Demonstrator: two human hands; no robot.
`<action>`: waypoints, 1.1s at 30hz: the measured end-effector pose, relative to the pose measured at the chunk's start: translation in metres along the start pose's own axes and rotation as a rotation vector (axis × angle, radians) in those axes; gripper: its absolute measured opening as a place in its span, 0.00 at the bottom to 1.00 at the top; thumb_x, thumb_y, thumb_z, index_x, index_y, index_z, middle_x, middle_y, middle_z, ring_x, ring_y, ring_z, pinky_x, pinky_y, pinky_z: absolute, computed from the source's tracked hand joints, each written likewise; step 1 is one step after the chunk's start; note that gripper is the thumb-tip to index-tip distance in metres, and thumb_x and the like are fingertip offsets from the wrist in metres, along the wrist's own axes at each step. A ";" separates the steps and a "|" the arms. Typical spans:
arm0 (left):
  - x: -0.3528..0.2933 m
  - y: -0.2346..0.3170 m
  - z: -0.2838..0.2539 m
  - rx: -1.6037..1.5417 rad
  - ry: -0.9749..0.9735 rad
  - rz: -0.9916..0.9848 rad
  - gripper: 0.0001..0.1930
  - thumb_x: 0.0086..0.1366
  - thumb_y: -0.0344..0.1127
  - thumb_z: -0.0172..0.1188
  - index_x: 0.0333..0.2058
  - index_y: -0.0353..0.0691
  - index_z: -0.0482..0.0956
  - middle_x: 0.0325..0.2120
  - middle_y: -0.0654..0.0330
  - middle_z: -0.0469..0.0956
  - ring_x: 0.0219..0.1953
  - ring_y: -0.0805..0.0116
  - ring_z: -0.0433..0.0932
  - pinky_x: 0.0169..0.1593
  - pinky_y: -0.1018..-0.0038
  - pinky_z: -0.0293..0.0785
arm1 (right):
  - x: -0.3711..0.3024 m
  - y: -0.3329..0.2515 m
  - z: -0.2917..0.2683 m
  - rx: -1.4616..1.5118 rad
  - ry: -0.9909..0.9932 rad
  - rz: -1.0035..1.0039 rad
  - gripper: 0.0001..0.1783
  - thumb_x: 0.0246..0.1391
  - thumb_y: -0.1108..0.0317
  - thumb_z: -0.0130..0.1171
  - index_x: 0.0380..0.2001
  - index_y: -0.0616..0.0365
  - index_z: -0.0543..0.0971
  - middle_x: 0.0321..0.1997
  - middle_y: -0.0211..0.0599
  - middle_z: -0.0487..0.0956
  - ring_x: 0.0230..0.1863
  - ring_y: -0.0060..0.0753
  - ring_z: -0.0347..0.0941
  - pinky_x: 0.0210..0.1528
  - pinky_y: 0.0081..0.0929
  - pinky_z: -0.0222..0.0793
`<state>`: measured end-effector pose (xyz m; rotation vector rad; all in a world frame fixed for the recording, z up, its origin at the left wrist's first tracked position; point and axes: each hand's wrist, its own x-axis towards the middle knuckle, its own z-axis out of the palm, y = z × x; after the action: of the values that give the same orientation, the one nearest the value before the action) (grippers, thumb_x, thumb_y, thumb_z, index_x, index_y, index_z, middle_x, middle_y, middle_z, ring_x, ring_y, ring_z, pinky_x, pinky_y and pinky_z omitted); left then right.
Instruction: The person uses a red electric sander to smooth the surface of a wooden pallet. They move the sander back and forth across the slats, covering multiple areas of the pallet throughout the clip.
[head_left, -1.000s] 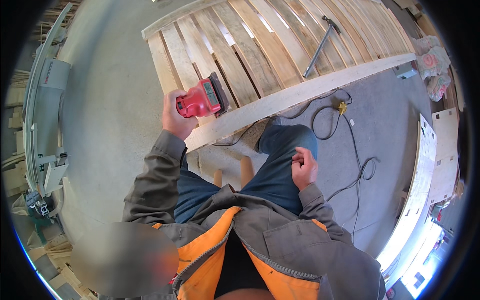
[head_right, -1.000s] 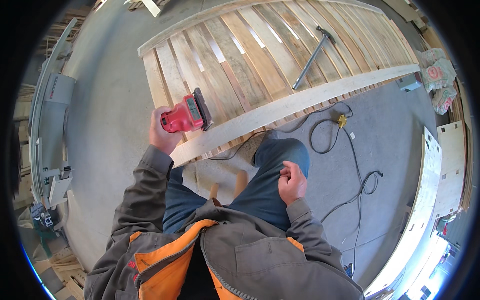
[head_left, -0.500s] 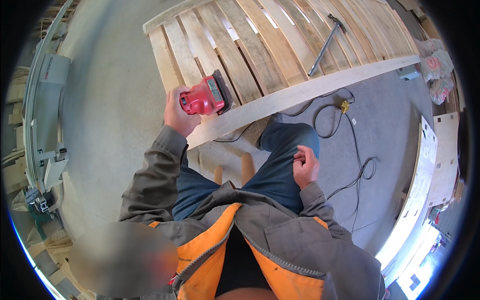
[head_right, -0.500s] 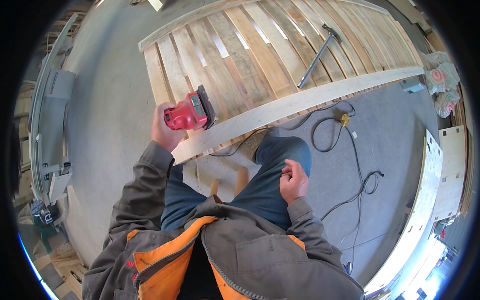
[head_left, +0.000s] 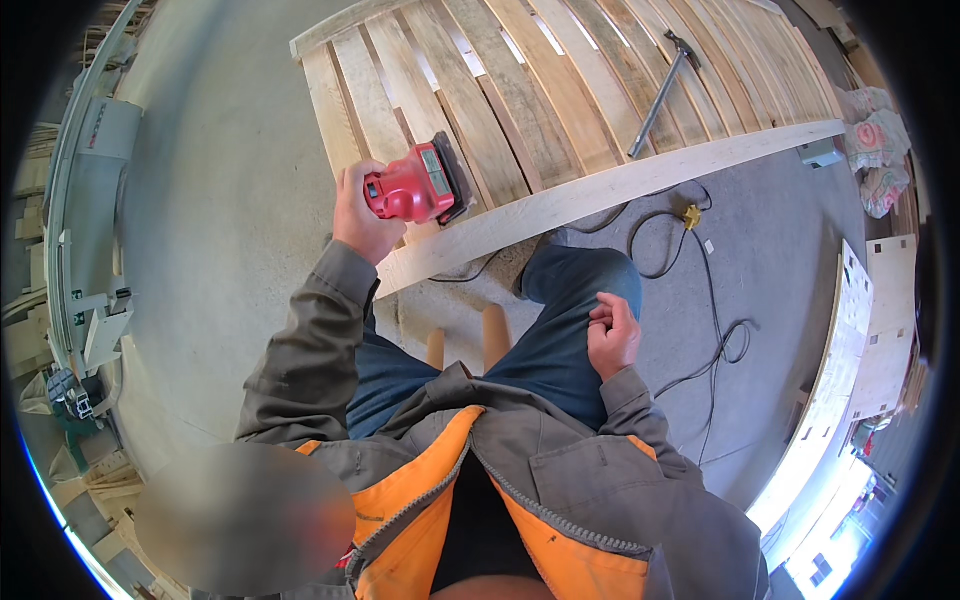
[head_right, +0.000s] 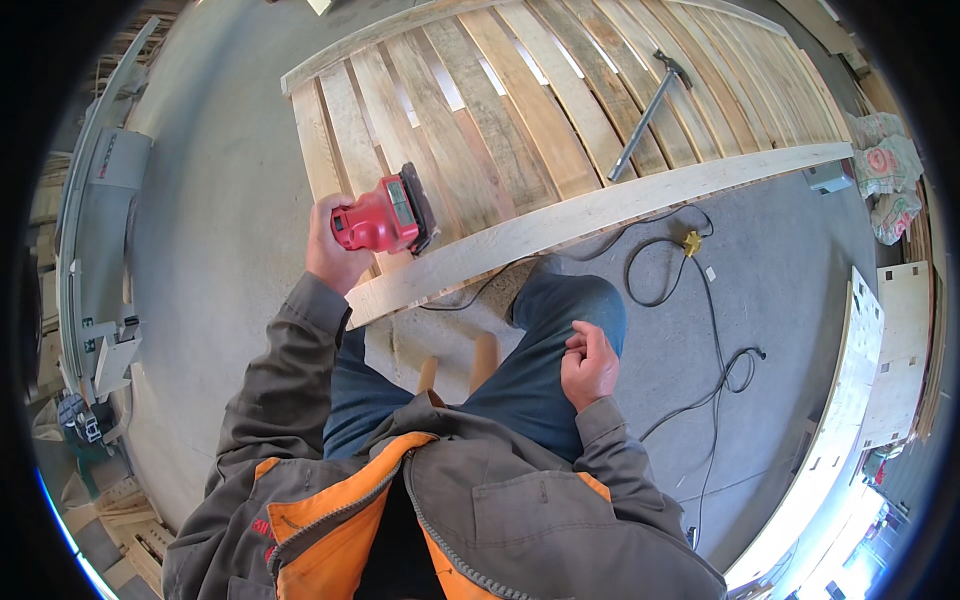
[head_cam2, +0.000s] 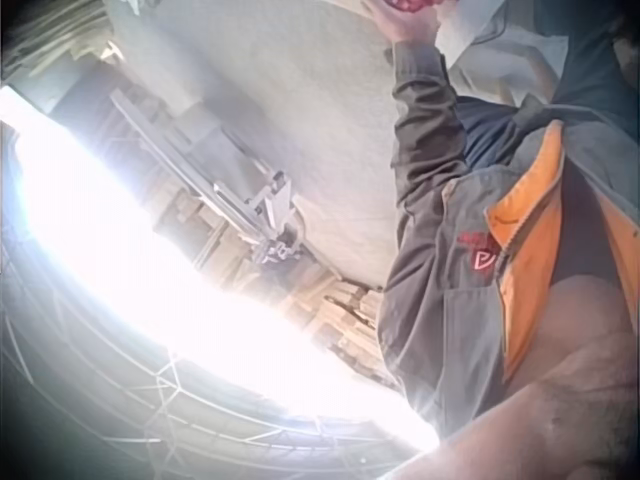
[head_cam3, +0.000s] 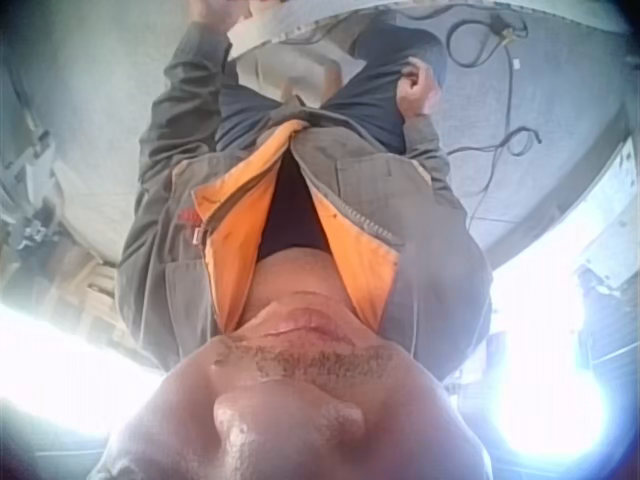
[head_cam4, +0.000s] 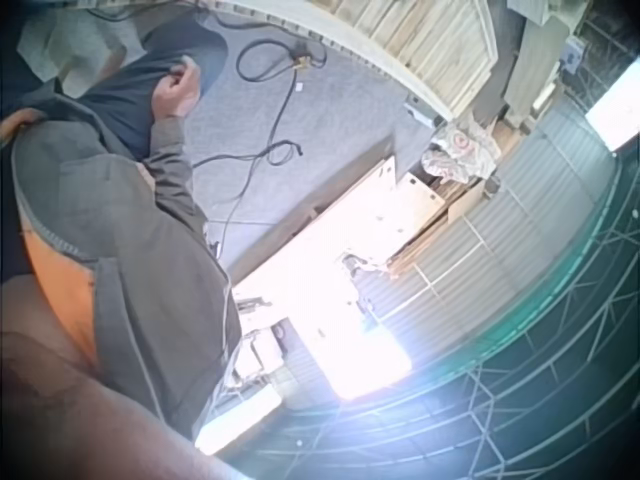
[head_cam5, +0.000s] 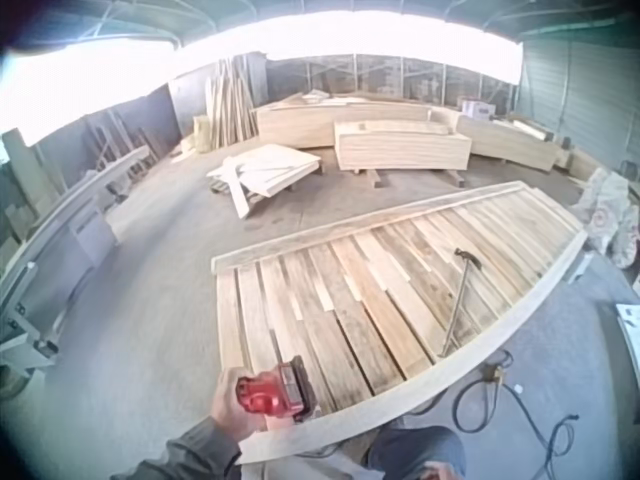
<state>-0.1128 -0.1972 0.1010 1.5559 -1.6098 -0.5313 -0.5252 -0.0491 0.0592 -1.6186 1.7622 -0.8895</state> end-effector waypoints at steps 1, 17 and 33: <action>0.002 -0.001 0.000 0.004 0.000 0.000 0.36 0.41 0.16 0.69 0.53 0.42 0.72 0.48 0.51 0.72 0.50 0.50 0.78 0.56 0.64 0.78 | 0.000 0.000 0.000 -0.005 -0.002 -0.003 0.22 0.51 0.83 0.55 0.50 0.61 0.81 0.34 0.40 0.83 0.34 0.38 0.83 0.39 0.32 0.80; 0.035 -0.036 0.000 -0.132 -0.009 -0.061 0.37 0.41 0.16 0.69 0.54 0.41 0.71 0.49 0.52 0.72 0.52 0.54 0.78 0.58 0.65 0.78 | 0.000 -0.001 0.002 0.023 -0.001 0.020 0.23 0.51 0.83 0.54 0.51 0.62 0.81 0.34 0.41 0.83 0.34 0.36 0.82 0.38 0.31 0.79; 0.086 -0.056 -0.005 -0.124 0.009 -0.065 0.37 0.40 0.17 0.70 0.53 0.41 0.72 0.49 0.52 0.72 0.52 0.55 0.77 0.57 0.66 0.78 | 0.003 -0.005 0.003 0.032 -0.012 0.055 0.21 0.52 0.83 0.54 0.51 0.63 0.81 0.34 0.40 0.82 0.32 0.34 0.81 0.37 0.29 0.79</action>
<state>-0.0663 -0.2866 0.0832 1.5199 -1.4952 -0.6462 -0.5198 -0.0530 0.0615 -1.5444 1.7674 -0.8760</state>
